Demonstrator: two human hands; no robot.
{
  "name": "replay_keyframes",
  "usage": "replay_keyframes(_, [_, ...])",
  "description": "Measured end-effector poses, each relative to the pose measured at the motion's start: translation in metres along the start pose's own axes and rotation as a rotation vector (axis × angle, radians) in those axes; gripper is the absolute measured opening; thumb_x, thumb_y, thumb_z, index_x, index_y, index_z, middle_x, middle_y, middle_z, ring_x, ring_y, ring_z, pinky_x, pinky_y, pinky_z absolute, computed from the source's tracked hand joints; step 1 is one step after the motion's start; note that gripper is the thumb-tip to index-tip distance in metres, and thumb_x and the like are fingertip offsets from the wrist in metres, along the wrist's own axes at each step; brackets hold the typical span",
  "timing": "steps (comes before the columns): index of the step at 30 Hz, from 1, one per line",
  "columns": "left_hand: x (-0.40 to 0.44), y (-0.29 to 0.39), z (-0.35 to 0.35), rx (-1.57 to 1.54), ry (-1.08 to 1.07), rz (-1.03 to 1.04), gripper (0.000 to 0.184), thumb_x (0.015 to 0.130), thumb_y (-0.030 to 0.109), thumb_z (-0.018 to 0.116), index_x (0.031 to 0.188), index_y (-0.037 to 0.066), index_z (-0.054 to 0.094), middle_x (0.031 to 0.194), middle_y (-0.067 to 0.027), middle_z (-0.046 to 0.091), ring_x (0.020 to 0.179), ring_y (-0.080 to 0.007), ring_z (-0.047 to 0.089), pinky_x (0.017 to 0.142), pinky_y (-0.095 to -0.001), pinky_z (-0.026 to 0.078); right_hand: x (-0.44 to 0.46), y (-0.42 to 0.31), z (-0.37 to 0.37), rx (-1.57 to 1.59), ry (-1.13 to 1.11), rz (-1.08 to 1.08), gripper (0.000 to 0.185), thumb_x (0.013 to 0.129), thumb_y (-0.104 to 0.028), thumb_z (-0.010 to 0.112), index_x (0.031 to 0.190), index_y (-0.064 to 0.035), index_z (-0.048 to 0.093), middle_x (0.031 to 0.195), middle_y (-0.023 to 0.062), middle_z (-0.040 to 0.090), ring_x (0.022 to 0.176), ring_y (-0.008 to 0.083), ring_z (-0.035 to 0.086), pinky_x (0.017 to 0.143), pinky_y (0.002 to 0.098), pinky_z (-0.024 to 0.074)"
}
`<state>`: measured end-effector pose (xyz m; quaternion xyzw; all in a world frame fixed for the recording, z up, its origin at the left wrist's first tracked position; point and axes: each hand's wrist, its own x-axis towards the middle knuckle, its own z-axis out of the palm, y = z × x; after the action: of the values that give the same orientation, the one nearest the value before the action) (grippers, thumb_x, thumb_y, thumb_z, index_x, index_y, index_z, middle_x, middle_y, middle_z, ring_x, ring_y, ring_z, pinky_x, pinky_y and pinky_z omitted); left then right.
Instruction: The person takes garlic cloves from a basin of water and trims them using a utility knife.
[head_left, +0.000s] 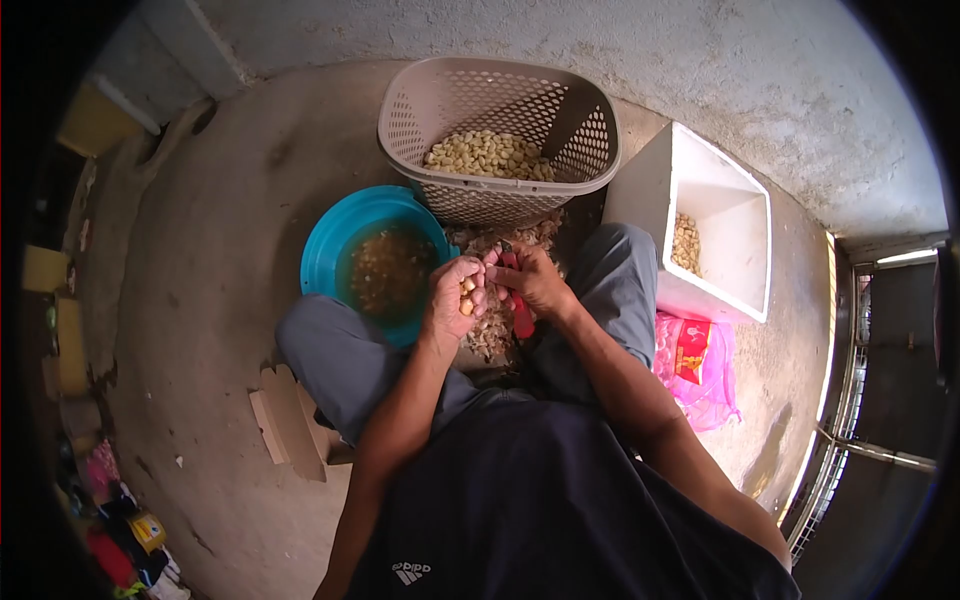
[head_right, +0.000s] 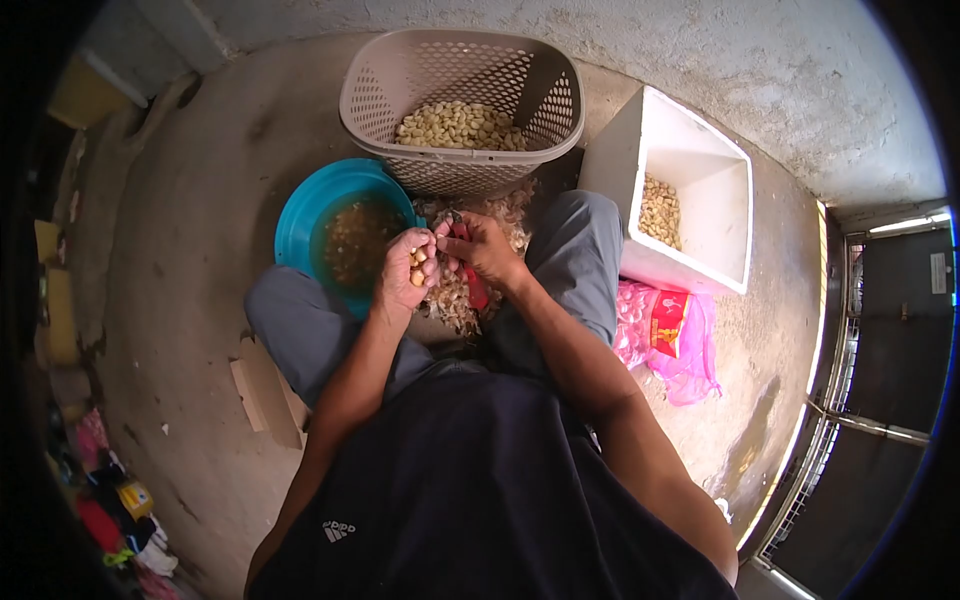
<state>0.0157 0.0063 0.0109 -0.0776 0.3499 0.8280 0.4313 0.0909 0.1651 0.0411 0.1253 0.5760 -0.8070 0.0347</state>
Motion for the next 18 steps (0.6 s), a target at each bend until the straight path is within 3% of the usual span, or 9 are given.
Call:
replay_keyframes(4, [-0.002,0.005,0.003,0.084,0.123,0.028,0.011,0.088,0.014,0.066,0.085,0.004,0.064,0.069,-0.0027,0.059,0.047,-0.0108,0.053,0.037,-0.0263,0.039,0.001,0.003,-0.004,-0.016,0.05,0.027,0.011,0.094,-0.007,0.07,0.101,-0.0014,0.064,0.072,0.0032,0.064,0.054,0.0082,0.057,0.045,0.023,0.0442])
replay_keyframes(6, [-0.006,0.01,0.008,0.273,0.129,0.089,0.011,0.088,0.014,0.067,0.085,0.004,0.065,0.069,-0.0024,0.059,0.047,-0.0096,0.052,0.037,-0.0256,0.038,-0.001,0.0,-0.001,-0.043,0.095,0.025,0.013,0.093,-0.008,0.071,0.101,-0.0011,0.064,0.068,0.0019,0.062,0.05,0.008,0.054,0.044,0.0229,0.0429])
replay_keyframes(12, [-0.005,0.003,0.007,0.362,0.13,0.146,0.012,0.09,0.014,0.068,0.086,0.003,0.067,0.068,-0.002,0.058,0.045,-0.0078,0.05,0.036,-0.0236,0.036,-0.003,-0.01,0.009,-0.354,0.144,0.003,0.009,0.093,-0.007,0.071,0.096,-0.0007,0.064,0.068,0.0008,0.057,0.057,0.0058,0.054,0.049,0.0236,0.0424])
replay_keyframes(15, [-0.001,0.003,-0.001,0.372,0.16,0.147,0.013,0.09,0.015,0.07,0.087,0.002,0.068,0.068,-0.0019,0.058,0.044,-0.0076,0.049,0.036,-0.0234,0.036,-0.004,-0.001,-0.005,-0.548,0.179,-0.224,0.008,0.092,-0.006,0.073,0.095,-0.0014,0.067,0.071,-0.0021,0.055,0.061,0.0042,0.052,0.053,0.0225,0.0422])
replay_keyframes(18, [-0.002,0.008,-0.003,0.43,0.17,0.148,0.016,0.089,0.016,0.073,0.087,0.001,0.069,0.066,-0.0015,0.058,0.045,-0.0066,0.048,0.037,-0.0243,0.036,-0.025,-0.047,0.005,-0.375,0.199,-0.214,0.008,0.09,-0.003,0.075,0.096,-0.0027,0.069,0.073,-0.0049,0.054,0.068,0.0028,0.052,0.059,0.0212,0.0435])
